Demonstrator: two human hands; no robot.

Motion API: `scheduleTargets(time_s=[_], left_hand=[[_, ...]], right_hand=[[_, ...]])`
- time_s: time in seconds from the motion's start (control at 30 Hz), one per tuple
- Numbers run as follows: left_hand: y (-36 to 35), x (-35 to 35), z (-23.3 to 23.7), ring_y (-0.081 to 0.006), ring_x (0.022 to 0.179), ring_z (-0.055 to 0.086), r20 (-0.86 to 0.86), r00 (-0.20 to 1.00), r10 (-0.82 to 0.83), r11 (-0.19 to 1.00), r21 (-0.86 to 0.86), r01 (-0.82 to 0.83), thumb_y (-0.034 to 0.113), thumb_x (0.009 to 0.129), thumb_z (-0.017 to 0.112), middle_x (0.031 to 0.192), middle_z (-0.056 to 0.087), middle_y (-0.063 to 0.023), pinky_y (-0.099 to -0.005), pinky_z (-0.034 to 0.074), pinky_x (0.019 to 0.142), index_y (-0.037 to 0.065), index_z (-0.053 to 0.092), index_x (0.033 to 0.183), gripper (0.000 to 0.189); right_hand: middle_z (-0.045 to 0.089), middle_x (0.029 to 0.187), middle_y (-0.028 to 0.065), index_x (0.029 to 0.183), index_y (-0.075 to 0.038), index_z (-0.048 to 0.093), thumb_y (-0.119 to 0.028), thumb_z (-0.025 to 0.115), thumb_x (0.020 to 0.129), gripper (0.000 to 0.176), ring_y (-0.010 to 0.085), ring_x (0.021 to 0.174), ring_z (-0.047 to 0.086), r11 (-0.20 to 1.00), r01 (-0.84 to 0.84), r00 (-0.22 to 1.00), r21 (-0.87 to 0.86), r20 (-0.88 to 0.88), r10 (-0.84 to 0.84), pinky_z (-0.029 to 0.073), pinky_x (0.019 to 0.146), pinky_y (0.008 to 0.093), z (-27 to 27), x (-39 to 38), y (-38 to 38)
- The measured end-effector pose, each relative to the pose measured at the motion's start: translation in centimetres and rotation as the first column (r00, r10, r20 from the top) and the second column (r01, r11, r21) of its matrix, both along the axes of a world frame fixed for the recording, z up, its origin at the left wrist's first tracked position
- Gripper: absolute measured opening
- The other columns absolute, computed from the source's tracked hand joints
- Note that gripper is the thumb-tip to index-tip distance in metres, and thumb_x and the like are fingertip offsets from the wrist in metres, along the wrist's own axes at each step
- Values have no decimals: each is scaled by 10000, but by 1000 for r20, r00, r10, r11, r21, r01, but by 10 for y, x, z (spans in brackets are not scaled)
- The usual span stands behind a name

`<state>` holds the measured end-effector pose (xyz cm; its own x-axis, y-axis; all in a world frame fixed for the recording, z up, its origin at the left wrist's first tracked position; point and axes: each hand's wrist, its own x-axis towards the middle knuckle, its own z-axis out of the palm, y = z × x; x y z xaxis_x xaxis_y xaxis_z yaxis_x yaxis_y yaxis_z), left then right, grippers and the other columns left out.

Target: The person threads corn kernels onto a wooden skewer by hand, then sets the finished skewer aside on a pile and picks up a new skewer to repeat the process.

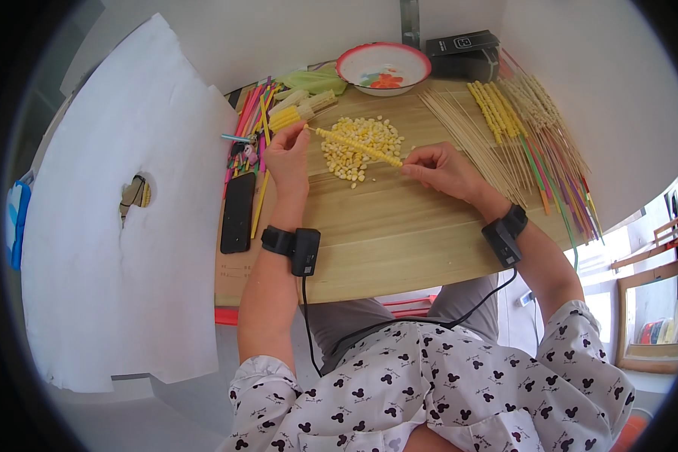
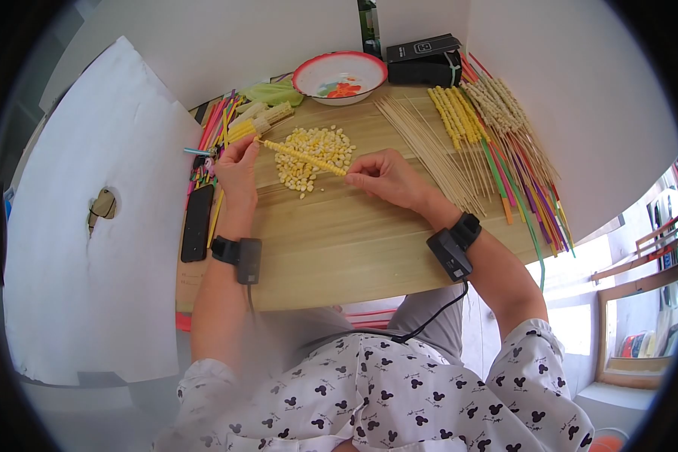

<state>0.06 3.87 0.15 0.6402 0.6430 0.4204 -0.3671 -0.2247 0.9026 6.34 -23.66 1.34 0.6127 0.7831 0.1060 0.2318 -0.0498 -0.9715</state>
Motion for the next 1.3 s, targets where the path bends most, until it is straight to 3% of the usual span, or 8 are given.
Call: scheduleTargets(time_s=[0.6, 0.8, 0.87, 0.97, 1.3], left_hand=[[-3, 0, -4, -71, 786, 589, 6, 998, 65, 981, 180, -65, 11, 818, 633, 875, 661, -27, -206, 469, 721, 2, 687, 973, 164], [-14, 0, -5, -70, 799, 588, 18, 1000, 2, 992, 129, -5, 10, 828, 623, 903, 667, -26, -199, 465, 728, -14, 684, 992, 177], [-20, -1, -2, -62, 799, 582, 19, 999, -37, 999, 2, 37, 13, 839, 614, 922, 668, -25, -191, 458, 717, -18, 682, 1006, 183], [-22, -2, -1, -58, 793, 575, 17, 999, -47, 998, -35, 47, 15, 850, 606, 931, 667, -25, -187, 451, 705, -14, 680, 1019, 187], [-26, -2, -2, -55, 796, 562, 18, 998, -62, 997, -34, 62, 14, 857, 594, 940, 661, -24, -184, 442, 693, -16, 670, 1040, 201]], right_hand=[[543, 634, -60, 820, -31, 653, -165, 629, 884, 151, 6, 547, 453, 1000, 2, 1000, -16, -1, -2, 358, 479, 180, 0, 1, -1], [544, 631, -59, 826, -34, 659, -164, 630, 884, 145, 7, 542, 452, 1000, 2, 999, -13, -40, -2, 358, 476, 175, 1, 1, -1], [543, 630, -59, 827, -35, 660, -163, 630, 883, 143, 7, 541, 452, 1000, -1, 999, -10, -48, 0, 359, 475, 175, 3, 0, -1], [543, 629, -59, 825, -36, 660, -161, 631, 882, 140, 9, 539, 452, 1000, 5, 998, -19, -58, -6, 358, 474, 176, 5, -1, -2], [528, 604, -51, 819, -40, 655, -178, 622, 885, 157, 13, 520, 441, 999, 0, 999, -40, -49, -2, 330, 460, 183, 9, -1, -4]])
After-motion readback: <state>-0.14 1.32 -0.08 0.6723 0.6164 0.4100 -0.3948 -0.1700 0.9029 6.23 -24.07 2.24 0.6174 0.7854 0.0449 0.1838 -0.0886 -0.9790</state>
